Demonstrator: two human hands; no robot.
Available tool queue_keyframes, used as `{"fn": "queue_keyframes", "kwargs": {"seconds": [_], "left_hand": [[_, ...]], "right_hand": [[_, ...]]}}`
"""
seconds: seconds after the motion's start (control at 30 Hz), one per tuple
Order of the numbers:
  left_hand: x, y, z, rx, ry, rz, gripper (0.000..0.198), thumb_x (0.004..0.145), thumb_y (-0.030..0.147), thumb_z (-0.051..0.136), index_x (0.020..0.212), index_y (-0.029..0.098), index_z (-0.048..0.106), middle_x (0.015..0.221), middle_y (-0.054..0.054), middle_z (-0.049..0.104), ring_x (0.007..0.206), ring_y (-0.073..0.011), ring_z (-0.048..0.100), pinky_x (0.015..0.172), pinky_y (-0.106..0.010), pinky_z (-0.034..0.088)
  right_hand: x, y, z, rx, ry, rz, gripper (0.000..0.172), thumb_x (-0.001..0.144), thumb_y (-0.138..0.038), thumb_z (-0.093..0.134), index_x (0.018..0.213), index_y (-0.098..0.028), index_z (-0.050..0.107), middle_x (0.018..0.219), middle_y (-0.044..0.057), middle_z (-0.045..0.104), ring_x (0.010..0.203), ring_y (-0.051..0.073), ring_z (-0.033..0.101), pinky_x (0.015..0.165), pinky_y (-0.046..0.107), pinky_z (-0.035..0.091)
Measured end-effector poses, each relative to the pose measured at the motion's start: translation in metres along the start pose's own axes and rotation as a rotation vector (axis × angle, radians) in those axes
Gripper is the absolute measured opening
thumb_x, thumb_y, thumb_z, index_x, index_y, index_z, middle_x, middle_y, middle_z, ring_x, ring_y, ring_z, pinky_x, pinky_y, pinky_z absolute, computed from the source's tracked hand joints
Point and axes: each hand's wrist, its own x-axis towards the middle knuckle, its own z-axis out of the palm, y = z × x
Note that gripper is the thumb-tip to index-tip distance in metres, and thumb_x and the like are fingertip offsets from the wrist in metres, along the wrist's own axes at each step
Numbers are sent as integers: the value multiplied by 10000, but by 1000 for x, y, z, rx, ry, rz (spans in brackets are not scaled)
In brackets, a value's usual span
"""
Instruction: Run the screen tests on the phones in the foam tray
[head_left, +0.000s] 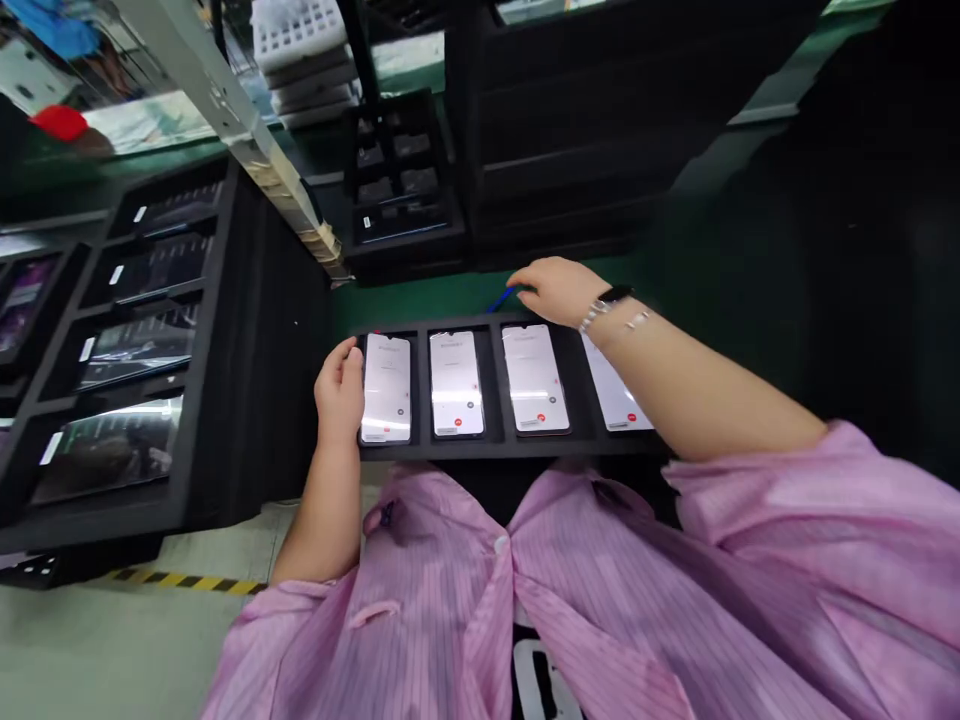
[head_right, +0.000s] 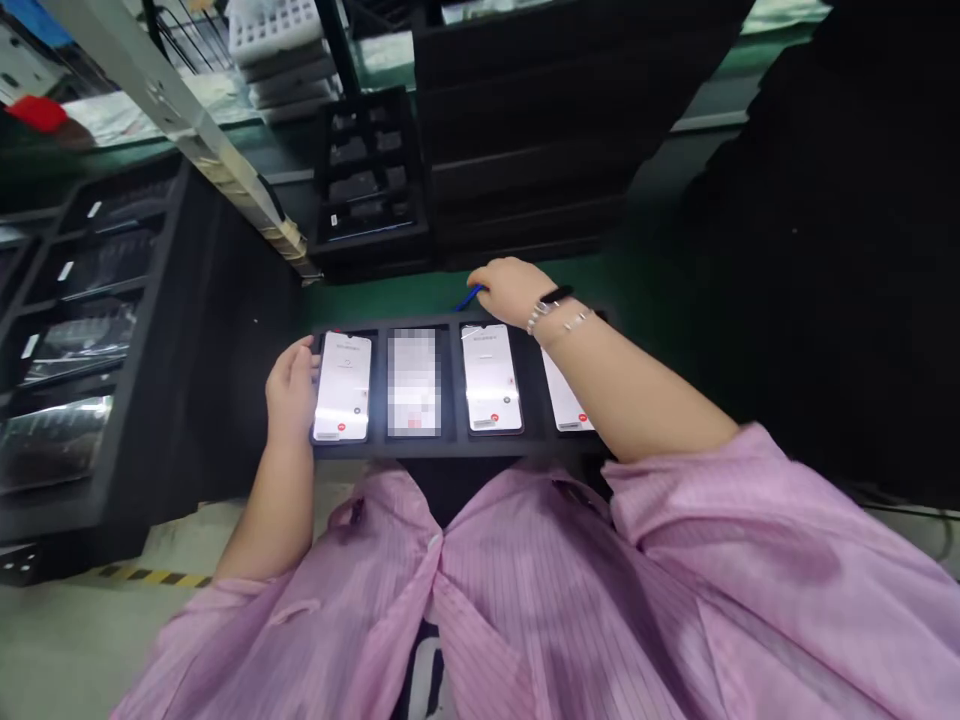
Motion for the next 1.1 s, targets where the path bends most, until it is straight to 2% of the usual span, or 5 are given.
{"fn": "queue_keyframes", "kwargs": {"seconds": [0.33,0.63,0.73,0.9,1.1], "left_hand": [[-7,5,10,189,-14,177,423,993,555,557,1072,174,722,998,-95,744,967,-232,697,816,-290,539],[-21,23,8,286,86,549,510,964,510,601,1356,187,554,1488,-166,536,1480,-307,447,1272,-495,308],[-61,66,15,317,-158,766,602,952,557,612,1441,232,479,1561,-162,470,1519,-341,399,1246,-557,337],[-127,113,39,335,-847,1136,258,1030,414,541,1174,221,634,1159,-105,729,1077,-255,714,881,-389,562],[-164,108,73,249,-1088,1250,402,1093,414,433,796,187,581,631,6,617,555,-167,629,533,-329,430]], "right_hand": [[61,8,38,-129,-102,138,421,1051,-350,520,860,-28,713,1043,205,692,1222,382,587,1048,610,430],[-69,-50,-61,168,21,63,366,1084,-320,434,1314,-128,645,1051,94,710,976,225,689,910,395,534],[-146,-83,-93,572,-99,-63,744,861,-735,697,1375,-208,591,1026,52,728,917,224,710,854,379,573],[-228,-123,-116,942,-247,-181,409,929,-669,677,734,-310,662,629,16,604,632,168,622,637,332,538],[-252,-139,-80,992,-117,-131,393,1025,-577,574,774,-276,599,652,7,615,614,141,593,611,310,483]]}}
